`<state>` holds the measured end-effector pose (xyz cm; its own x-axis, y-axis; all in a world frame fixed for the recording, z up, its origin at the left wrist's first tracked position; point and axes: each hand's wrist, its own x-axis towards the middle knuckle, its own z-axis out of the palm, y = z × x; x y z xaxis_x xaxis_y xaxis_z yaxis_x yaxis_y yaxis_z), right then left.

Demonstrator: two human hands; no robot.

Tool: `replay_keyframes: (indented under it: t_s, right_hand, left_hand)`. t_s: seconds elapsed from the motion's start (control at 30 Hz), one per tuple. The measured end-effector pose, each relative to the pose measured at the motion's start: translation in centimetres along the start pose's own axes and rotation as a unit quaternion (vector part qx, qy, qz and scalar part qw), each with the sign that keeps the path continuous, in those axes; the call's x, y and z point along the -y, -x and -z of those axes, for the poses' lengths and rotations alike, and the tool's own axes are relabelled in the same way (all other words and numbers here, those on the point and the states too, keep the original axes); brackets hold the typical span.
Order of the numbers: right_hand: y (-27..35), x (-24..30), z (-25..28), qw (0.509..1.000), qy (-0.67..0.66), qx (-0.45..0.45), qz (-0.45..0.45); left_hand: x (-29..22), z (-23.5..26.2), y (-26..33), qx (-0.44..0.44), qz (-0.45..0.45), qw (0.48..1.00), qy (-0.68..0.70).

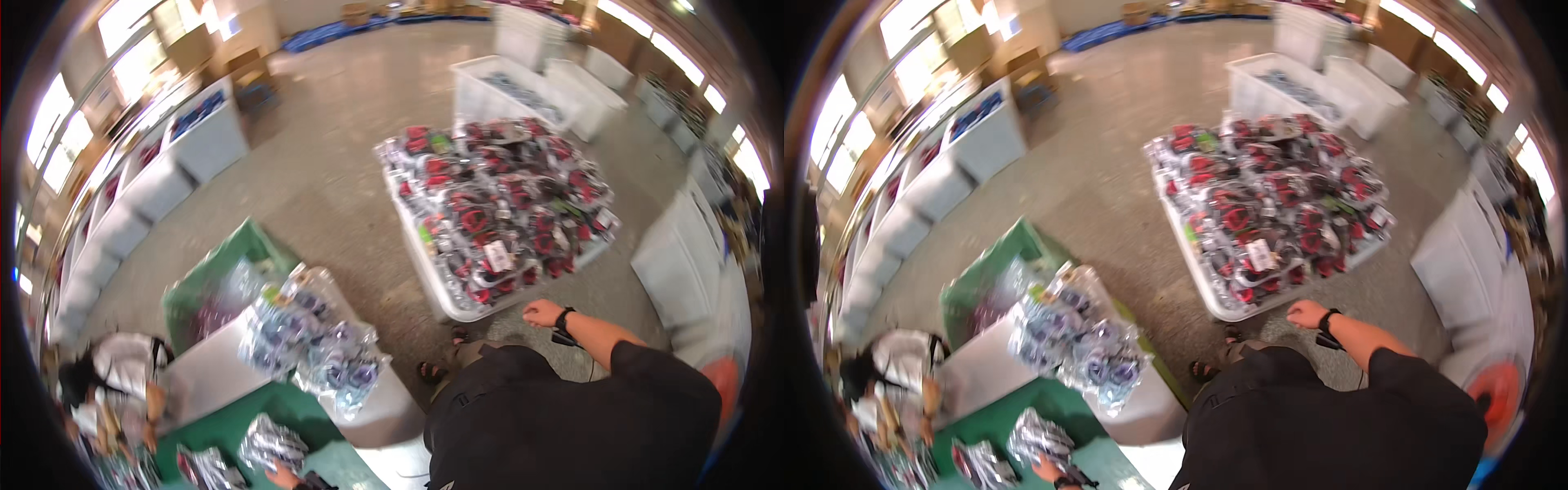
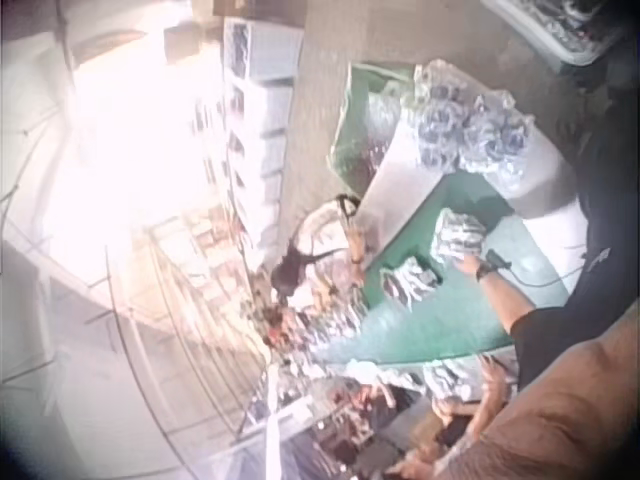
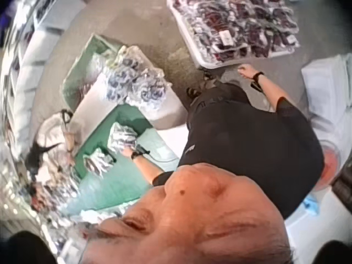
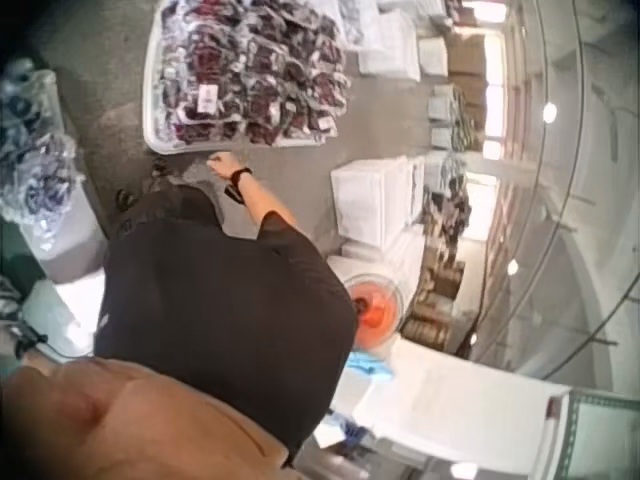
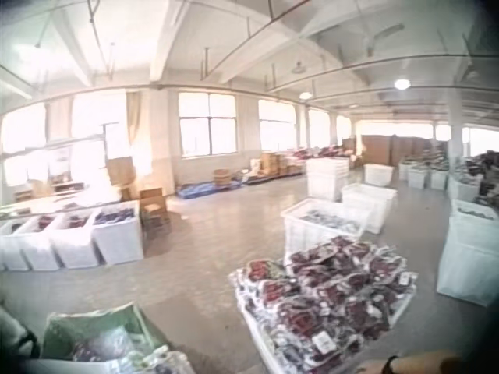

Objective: The person repeatedly picks up plastic-wrapped sandals from a white bin and places them onto a green conveyor belt. Other workers are visible along the line, also handling packaged sandals. The camera wearer continues this pick-and-place cycle throughout the clip.

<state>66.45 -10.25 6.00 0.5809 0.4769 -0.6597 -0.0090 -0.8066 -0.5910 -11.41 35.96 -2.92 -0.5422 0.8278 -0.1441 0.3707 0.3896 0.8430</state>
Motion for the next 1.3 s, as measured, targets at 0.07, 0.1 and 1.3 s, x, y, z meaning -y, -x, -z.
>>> replay_keyframes:
  t_s: [0.07,0.1,1.3]
  right_hand:
    - [2.0,0.2,-0.6,0.999,0.041,-0.009,-0.002]
    - [2.6,0.3,-1.1,0.998,0.052,-0.015,-0.012]
    - [-3.2,-1.0,-2.5,0.994,0.089,0.036,0.047]
  left_hand:
    - [0.2,-0.3,-2.4,0.036,0.092,0.992,0.081]
    - [0.4,-1.0,-2.3,0.036,0.083,0.995,0.049]
    - [-21.5,-10.3,27.3,0.21,-0.017,0.974,0.083]
